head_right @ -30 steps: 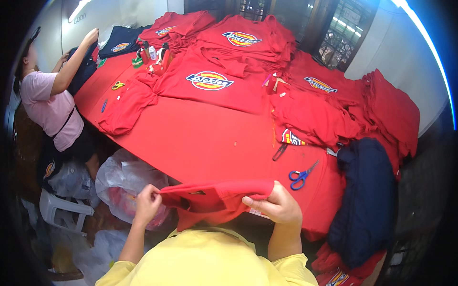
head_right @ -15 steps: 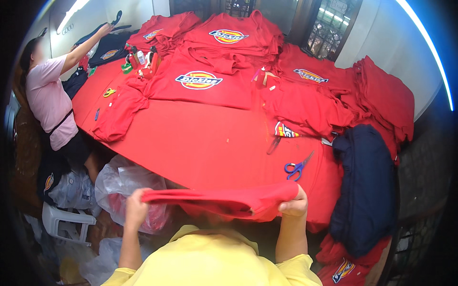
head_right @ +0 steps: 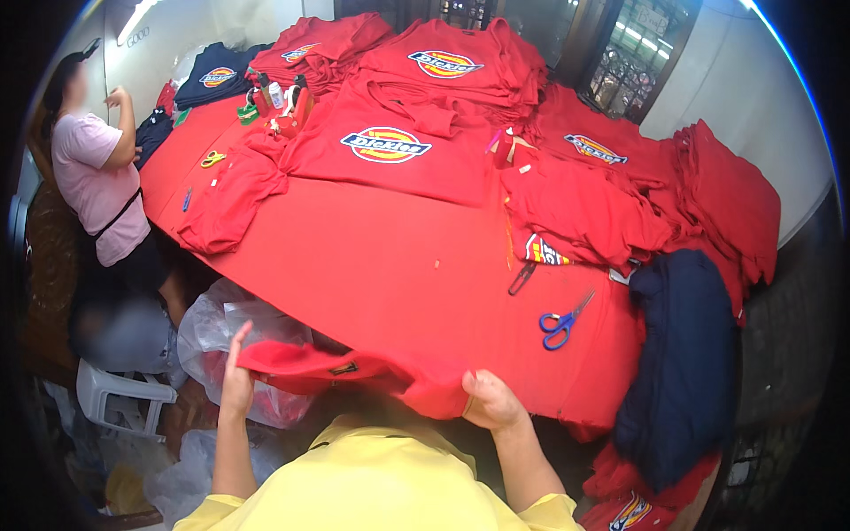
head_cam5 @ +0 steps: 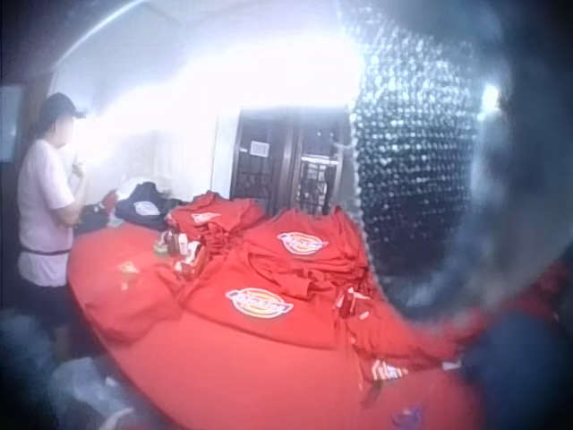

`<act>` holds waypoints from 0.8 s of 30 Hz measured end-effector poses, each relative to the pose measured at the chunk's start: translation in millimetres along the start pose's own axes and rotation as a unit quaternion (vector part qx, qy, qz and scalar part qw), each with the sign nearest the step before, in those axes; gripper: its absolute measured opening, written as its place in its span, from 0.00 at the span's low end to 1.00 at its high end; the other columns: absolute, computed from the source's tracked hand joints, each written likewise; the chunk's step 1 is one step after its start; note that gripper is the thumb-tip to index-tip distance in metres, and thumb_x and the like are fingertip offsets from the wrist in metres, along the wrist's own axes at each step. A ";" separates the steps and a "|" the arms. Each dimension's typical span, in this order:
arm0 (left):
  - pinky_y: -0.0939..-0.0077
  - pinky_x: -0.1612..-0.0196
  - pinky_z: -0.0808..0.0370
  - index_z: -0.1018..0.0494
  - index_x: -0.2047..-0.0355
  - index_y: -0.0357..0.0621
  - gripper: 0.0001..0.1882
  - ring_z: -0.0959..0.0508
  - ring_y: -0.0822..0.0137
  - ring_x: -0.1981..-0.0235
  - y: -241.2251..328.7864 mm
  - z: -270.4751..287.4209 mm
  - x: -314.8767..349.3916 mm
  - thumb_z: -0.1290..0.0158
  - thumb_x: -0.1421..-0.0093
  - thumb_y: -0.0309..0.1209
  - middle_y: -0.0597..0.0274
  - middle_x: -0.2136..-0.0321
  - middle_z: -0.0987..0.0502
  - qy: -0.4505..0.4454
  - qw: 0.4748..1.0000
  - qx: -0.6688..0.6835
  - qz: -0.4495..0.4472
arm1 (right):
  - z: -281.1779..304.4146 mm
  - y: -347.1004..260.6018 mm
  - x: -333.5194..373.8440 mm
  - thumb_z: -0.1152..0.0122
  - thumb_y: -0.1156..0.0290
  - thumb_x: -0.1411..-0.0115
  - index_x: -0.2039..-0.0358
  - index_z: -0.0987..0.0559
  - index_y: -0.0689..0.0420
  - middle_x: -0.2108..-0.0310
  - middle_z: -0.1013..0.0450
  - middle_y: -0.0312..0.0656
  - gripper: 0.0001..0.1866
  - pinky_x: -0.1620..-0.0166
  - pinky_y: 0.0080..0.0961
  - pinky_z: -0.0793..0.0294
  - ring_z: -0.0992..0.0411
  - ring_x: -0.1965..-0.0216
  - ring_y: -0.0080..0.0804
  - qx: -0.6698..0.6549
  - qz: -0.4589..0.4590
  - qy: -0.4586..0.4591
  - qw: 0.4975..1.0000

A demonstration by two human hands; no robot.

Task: The person folds red shirts on a table, places them into a clear plastic bag, and then writes on a piece of paper using a pen.

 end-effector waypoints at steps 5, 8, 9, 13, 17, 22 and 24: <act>0.77 0.63 0.26 0.26 0.54 0.38 0.22 0.23 0.72 0.69 -68.9 28.6 60.1 0.40 0.44 0.39 0.64 0.66 0.21 -0.244 0.847 -0.345 0.322 | 45.5 17.8 14.6 0.51 0.54 0.34 0.44 0.32 0.65 0.44 0.32 0.49 0.29 0.38 0.45 0.41 0.36 0.40 0.45 -0.031 0.039 0.009 0.999; 0.72 0.52 0.29 0.27 0.55 0.40 0.20 0.24 0.69 0.57 -135.9 55.2 113.1 0.43 0.41 0.43 0.59 0.57 0.22 -0.289 0.853 0.089 0.425 | 67.4 23.8 20.4 0.50 0.54 0.34 0.44 0.32 0.66 0.44 0.32 0.50 0.29 0.38 0.45 0.41 0.35 0.41 0.45 -0.052 0.027 0.019 0.998; 0.67 0.48 0.30 0.27 0.55 0.41 0.19 0.24 0.66 0.54 -121.3 47.9 103.0 0.44 0.40 0.41 0.57 0.56 0.23 -0.231 0.875 0.268 0.332 | 71.7 24.9 22.4 0.49 0.54 0.34 0.44 0.32 0.66 0.44 0.32 0.50 0.29 0.38 0.45 0.41 0.35 0.41 0.45 -0.061 0.023 0.019 0.998; 0.57 0.43 0.31 0.29 0.52 0.39 0.19 0.24 0.58 0.51 -74.8 26.0 61.8 0.45 0.40 0.37 0.52 0.53 0.24 -0.140 0.851 0.470 0.188 | 40.8 -2.8 8.1 0.49 0.61 0.34 0.44 0.32 0.68 0.44 0.31 0.51 0.26 0.38 0.45 0.40 0.34 0.41 0.46 -0.075 0.066 -0.003 0.995; 0.60 0.46 0.29 0.28 0.53 0.30 0.18 0.21 0.58 0.55 -82.9 -1.1 49.5 0.45 0.42 0.27 0.52 0.56 0.22 -0.236 0.861 0.285 0.349 | 40.0 -25.6 -8.9 0.47 0.66 0.35 0.45 0.32 0.69 0.46 0.30 0.53 0.24 0.41 0.46 0.35 0.33 0.43 0.48 0.013 -0.062 0.107 0.992; 0.54 0.54 0.24 0.27 0.57 0.33 0.22 0.20 0.54 0.61 28.7 57.9 -44.2 0.38 0.47 0.36 0.47 0.58 0.22 -0.158 0.933 0.313 -0.080 | 39.0 -97.7 2.8 0.43 0.71 0.39 0.51 0.28 0.71 0.53 0.26 0.56 0.20 0.44 0.47 0.31 0.27 0.51 0.49 0.054 0.265 -0.061 0.961; 0.57 0.59 0.22 0.30 0.53 0.33 0.24 0.19 0.56 0.64 62.5 59.5 -88.0 0.39 0.45 0.35 0.47 0.57 0.23 -0.148 0.940 0.284 -0.120 | 34.3 -129.6 -14.3 0.43 0.71 0.39 0.48 0.31 0.72 0.48 0.30 0.58 0.22 0.42 0.44 0.32 0.30 0.46 0.49 0.128 0.340 -0.071 0.929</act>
Point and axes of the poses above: each hand's wrist, its own x-axis away from the middle knuckle, its own z-axis out of the back of the hand, y = z × x, the point moved 4 cm from there along -x, towards the middle knuckle
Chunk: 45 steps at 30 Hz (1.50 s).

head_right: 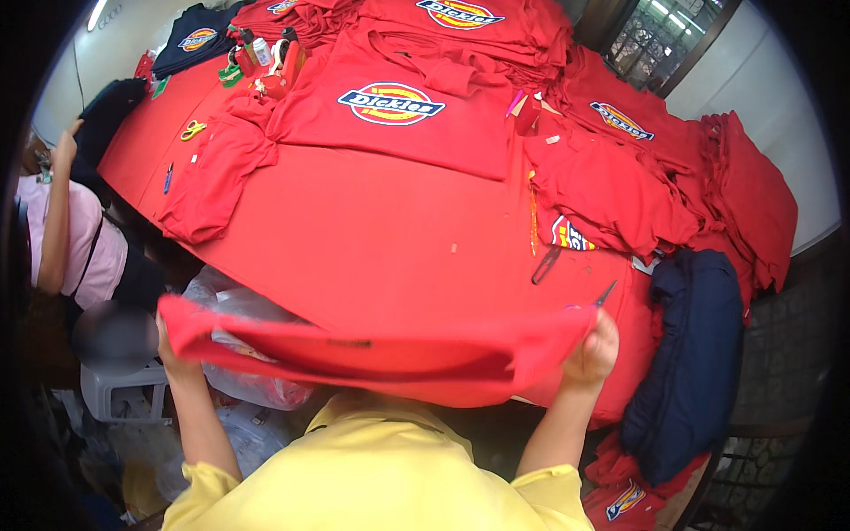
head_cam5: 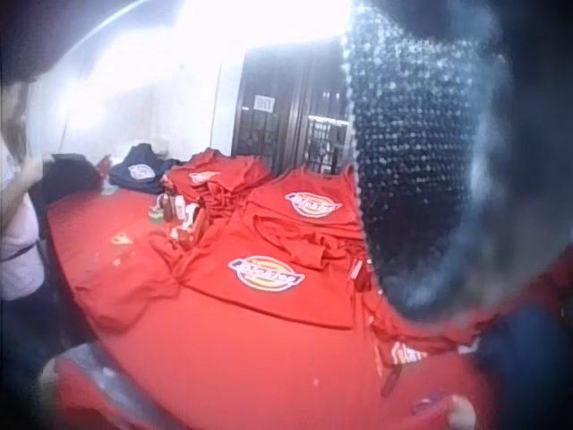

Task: The person folds red shirts on a table, places them into a clear plastic bag, and then writes on a piece of paper using a pen.

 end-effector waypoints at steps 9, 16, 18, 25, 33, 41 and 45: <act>0.66 0.53 0.24 0.32 0.54 0.37 0.17 0.21 0.65 0.59 -155.0 21.8 -268.2 0.42 0.42 0.27 0.56 0.58 0.23 0.065 0.956 -0.065 0.279 | 155.1 160.7 -108.5 0.41 0.76 0.41 0.45 0.36 0.67 0.53 0.30 0.40 0.25 0.48 0.26 0.31 0.31 0.54 0.28 0.152 -0.172 0.379 0.896; 0.66 0.56 0.25 0.27 0.61 0.34 0.24 0.21 0.56 0.59 -136.0 6.4 -290.1 0.38 0.46 0.44 0.50 0.60 0.22 -0.014 0.738 -0.669 0.086 | 86.0 132.6 -150.9 0.36 0.68 0.44 0.56 0.26 0.61 0.61 0.25 0.45 0.17 0.54 0.35 0.30 0.29 0.58 0.38 0.801 -0.063 0.198 0.562; 0.62 0.52 0.28 0.27 0.60 0.36 0.24 0.24 0.53 0.58 -158.8 -9.0 -288.1 0.40 0.44 0.45 0.50 0.59 0.23 -0.154 0.722 -0.669 -0.085 | 72.9 165.8 -165.5 0.38 0.65 0.43 0.62 0.25 0.60 0.62 0.26 0.46 0.13 0.49 0.43 0.34 0.32 0.53 0.45 0.840 -0.070 0.091 0.530; 0.62 0.69 0.28 0.29 0.72 0.36 0.18 0.24 0.50 0.73 -172.5 -21.0 -335.5 0.40 0.44 0.41 0.49 0.74 0.25 -0.140 0.723 -0.670 -0.092 | 115.9 162.9 -186.2 0.41 0.62 0.40 0.70 0.25 0.57 0.72 0.29 0.42 0.11 0.67 0.38 0.29 0.28 0.68 0.43 0.869 -0.003 0.117 0.481; 0.77 0.58 0.31 0.27 0.63 0.36 0.16 0.28 0.74 0.66 -181.7 -3.6 -341.2 0.46 0.38 0.39 0.63 0.70 0.24 -0.236 0.787 -0.554 0.134 | 129.6 154.4 -186.5 0.45 0.63 0.38 0.65 0.24 0.63 0.64 0.27 0.48 0.14 0.57 0.37 0.31 0.28 0.61 0.46 0.699 -0.212 0.063 0.680; 0.73 0.68 0.30 0.29 0.71 0.35 0.14 0.26 0.64 0.74 -186.1 -17.7 -347.8 0.38 0.45 0.33 0.55 0.75 0.26 -0.174 0.751 -0.637 -0.021 | 117.9 176.7 -189.2 0.36 0.69 0.45 0.66 0.26 0.59 0.67 0.27 0.43 0.11 0.59 0.34 0.34 0.29 0.63 0.42 0.796 -0.091 0.144 0.581; 0.66 0.70 0.28 0.29 0.74 0.38 0.18 0.24 0.56 0.75 -186.5 -6.7 -338.3 0.37 0.47 0.39 0.54 0.74 0.24 -0.123 0.759 -0.635 -0.077 | 119.3 179.9 -183.5 0.37 0.65 0.45 0.65 0.25 0.56 0.67 0.28 0.42 0.11 0.58 0.35 0.37 0.30 0.62 0.39 0.820 -0.044 0.110 0.560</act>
Point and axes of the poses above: each hand's wrist, its own x-axis away from the middle knuckle, its own z-axis out of the back of the hand, y = z × x, the point moved 4 cm from there along -x, towards the middle knuckle
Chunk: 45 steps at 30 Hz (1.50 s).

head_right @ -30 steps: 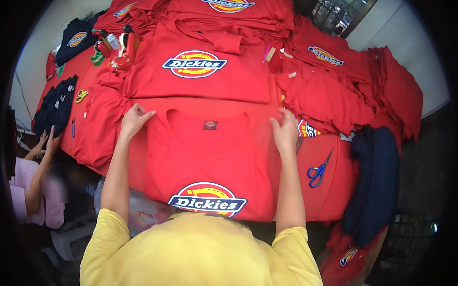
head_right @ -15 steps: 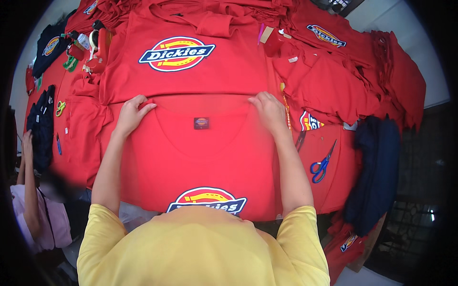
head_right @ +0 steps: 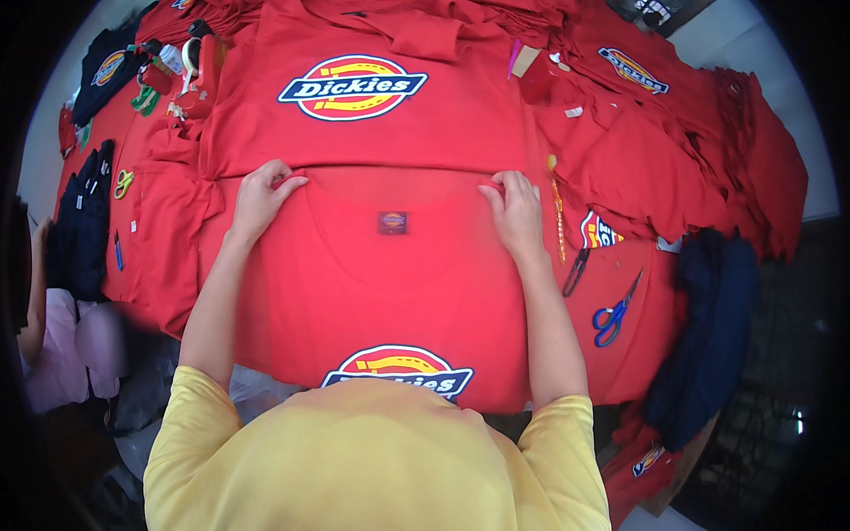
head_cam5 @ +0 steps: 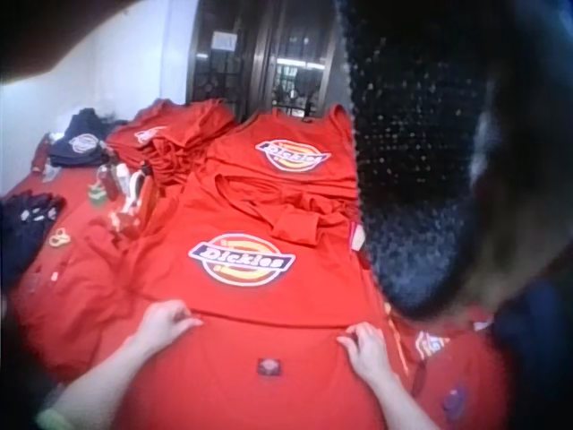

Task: The person folds red shirts on a table, places them into a clear plastic bag, and then writes on a piece of paper using a pen.

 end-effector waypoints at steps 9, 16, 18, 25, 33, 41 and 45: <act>0.67 0.72 0.28 0.29 0.76 0.40 0.21 0.23 0.58 0.76 13.2 -0.1 0.5 0.39 0.47 0.47 0.59 0.76 0.23 -0.029 0.988 -0.149 -0.022 | 10.6 3.2 -5.5 0.39 0.65 0.42 0.62 0.22 0.55 0.67 0.29 0.39 0.10 0.56 0.34 0.37 0.33 0.62 0.37 0.027 -0.052 -0.042 0.997; 0.73 0.69 0.31 0.27 0.68 0.37 0.15 0.29 0.69 0.76 -5.1 11.9 0.0 0.42 0.42 0.38 0.60 0.78 0.26 -0.160 0.982 0.062 0.077 | 38.4 14.2 -2.5 0.42 0.70 0.41 0.65 0.20 0.60 0.65 0.25 0.42 0.08 0.54 0.33 0.33 0.29 0.58 0.40 -0.161 -0.153 0.023 0.975; 0.74 0.70 0.32 0.27 0.68 0.37 0.13 0.30 0.71 0.77 -7.3 10.0 -1.2 0.42 0.41 0.37 0.61 0.79 0.27 -0.176 0.977 0.090 0.083 | 30.8 -3.4 -0.1 0.42 0.68 0.41 0.64 0.20 0.57 0.65 0.26 0.42 0.08 0.54 0.35 0.35 0.30 0.59 0.39 -0.037 -0.068 0.030 0.997; 0.72 0.70 0.31 0.28 0.70 0.37 0.14 0.26 0.65 0.76 12.5 -0.6 -13.9 0.41 0.42 0.37 0.57 0.78 0.25 -0.161 0.985 0.035 0.059 | 3.0 -8.2 3.9 0.42 0.62 0.40 0.70 0.26 0.56 0.70 0.29 0.40 0.11 0.59 0.37 0.39 0.32 0.65 0.40 0.043 -0.023 0.023 0.999; 0.63 0.67 0.28 0.33 0.67 0.41 0.14 0.22 0.53 0.68 14.3 -4.6 0.6 0.44 0.40 0.38 0.50 0.75 0.23 -0.033 0.989 -0.101 -0.105 | 7.7 -15.7 5.6 0.43 0.62 0.40 0.70 0.27 0.56 0.72 0.30 0.41 0.11 0.60 0.39 0.37 0.31 0.66 0.41 0.074 0.044 0.062 0.994; 0.58 0.66 0.28 0.33 0.68 0.39 0.14 0.23 0.48 0.67 42.7 34.8 -13.1 0.48 0.37 0.39 0.50 0.72 0.23 -0.124 0.989 -0.030 -0.072 | 43.1 5.2 19.2 0.42 0.62 0.40 0.69 0.28 0.55 0.69 0.29 0.43 0.10 0.57 0.42 0.37 0.31 0.63 0.43 0.050 -0.020 0.044 0.998; 0.57 0.67 0.28 0.32 0.68 0.40 0.17 0.23 0.49 0.70 19.1 -8.4 -24.6 0.47 0.40 0.43 0.51 0.72 0.23 -0.071 0.969 -0.207 -0.115 | 6.8 -3.2 1.1 0.42 0.58 0.40 0.67 0.27 0.54 0.69 0.29 0.42 0.13 0.59 0.40 0.38 0.31 0.63 0.42 0.199 0.000 0.042 0.979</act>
Point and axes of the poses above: each hand's wrist, its own x-axis away from the middle knuckle, its own z-axis out of the back of the hand, y = z × x, the point moved 4 cm from there along -x, towards the middle knuckle
